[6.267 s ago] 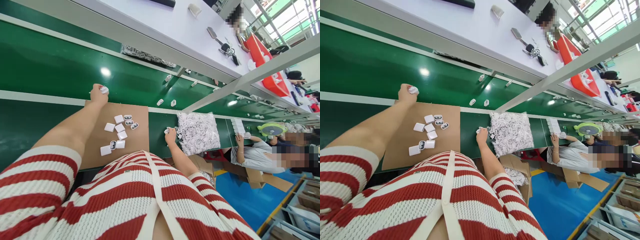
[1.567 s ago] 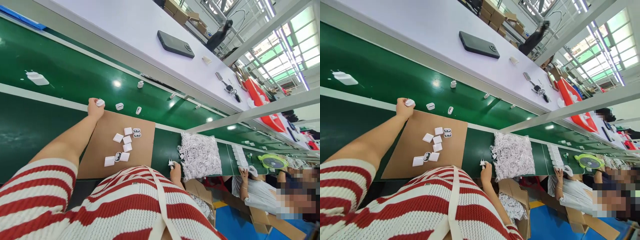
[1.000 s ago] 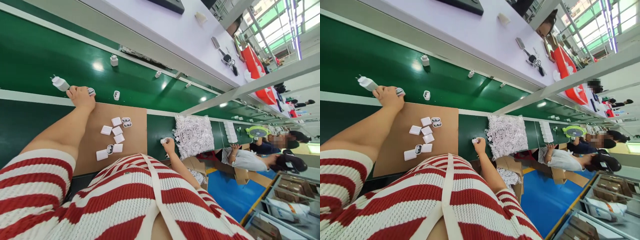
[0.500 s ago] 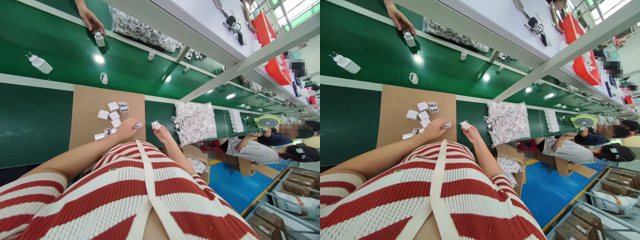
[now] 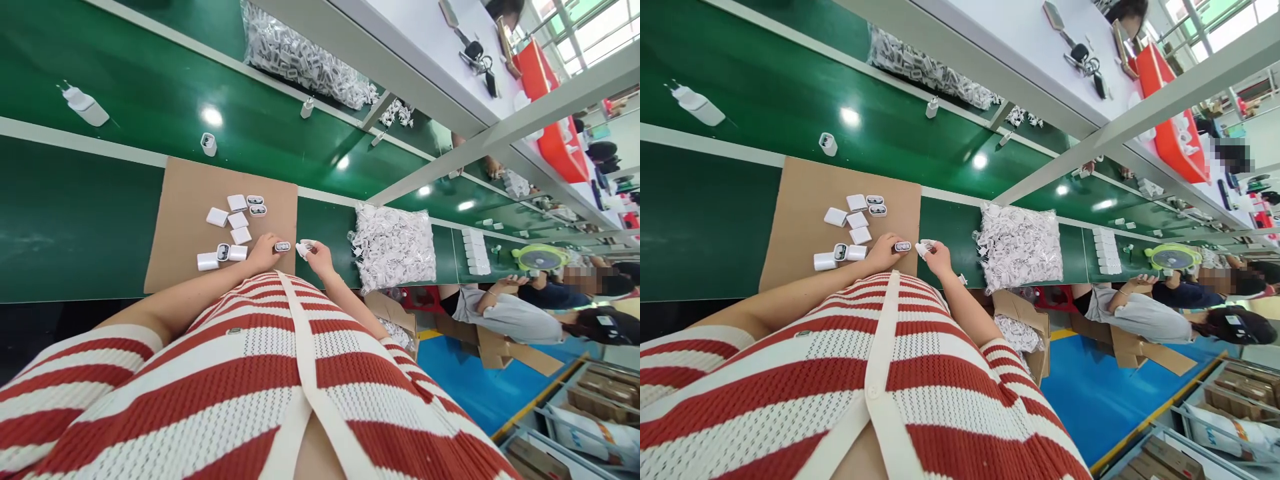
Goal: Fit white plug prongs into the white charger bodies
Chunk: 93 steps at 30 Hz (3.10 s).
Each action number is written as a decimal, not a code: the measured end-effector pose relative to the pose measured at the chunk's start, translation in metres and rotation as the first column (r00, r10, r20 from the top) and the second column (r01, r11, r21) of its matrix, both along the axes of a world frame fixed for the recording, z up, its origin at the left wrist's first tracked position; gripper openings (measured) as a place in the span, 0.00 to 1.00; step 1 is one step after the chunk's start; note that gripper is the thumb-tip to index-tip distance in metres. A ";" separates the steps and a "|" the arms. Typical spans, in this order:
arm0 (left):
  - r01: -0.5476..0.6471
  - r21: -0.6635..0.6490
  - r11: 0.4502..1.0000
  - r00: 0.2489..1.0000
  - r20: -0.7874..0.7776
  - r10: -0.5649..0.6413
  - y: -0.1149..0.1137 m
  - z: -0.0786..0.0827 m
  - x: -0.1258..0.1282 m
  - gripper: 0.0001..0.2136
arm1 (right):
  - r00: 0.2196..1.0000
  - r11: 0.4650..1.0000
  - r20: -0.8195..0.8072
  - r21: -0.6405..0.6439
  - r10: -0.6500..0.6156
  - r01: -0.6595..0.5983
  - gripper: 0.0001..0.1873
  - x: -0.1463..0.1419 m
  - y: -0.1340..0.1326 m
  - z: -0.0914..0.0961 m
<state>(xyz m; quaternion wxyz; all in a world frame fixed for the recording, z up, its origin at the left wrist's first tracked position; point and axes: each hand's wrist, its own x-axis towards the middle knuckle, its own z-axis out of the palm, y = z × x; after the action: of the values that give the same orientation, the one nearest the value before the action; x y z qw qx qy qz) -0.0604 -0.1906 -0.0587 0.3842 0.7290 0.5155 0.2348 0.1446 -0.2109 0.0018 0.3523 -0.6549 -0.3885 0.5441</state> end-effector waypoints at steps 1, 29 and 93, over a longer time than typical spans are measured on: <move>-0.005 -0.002 1.000 1.000 0.012 0.005 0.000 -0.002 0.000 0.11 | 1.000 1.000 0.020 0.013 0.016 -0.016 0.23 -0.002 0.001 -0.001; 0.015 0.014 1.000 0.995 0.103 -0.016 0.002 -0.014 -0.004 0.14 | 0.846 0.882 0.466 0.242 0.259 -0.403 0.19 -0.019 0.011 0.002; 0.046 0.033 0.998 0.991 0.121 -0.050 0.005 -0.011 -0.005 0.10 | 0.178 0.563 0.861 -0.143 0.477 -0.814 0.13 -0.037 0.022 0.033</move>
<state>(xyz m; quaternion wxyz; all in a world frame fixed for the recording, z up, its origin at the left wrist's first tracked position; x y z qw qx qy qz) -0.0653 -0.1856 -0.0694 0.4097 0.7312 0.4697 0.2773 0.1079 -0.1889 0.0343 -0.0392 -0.5157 -0.8368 0.1793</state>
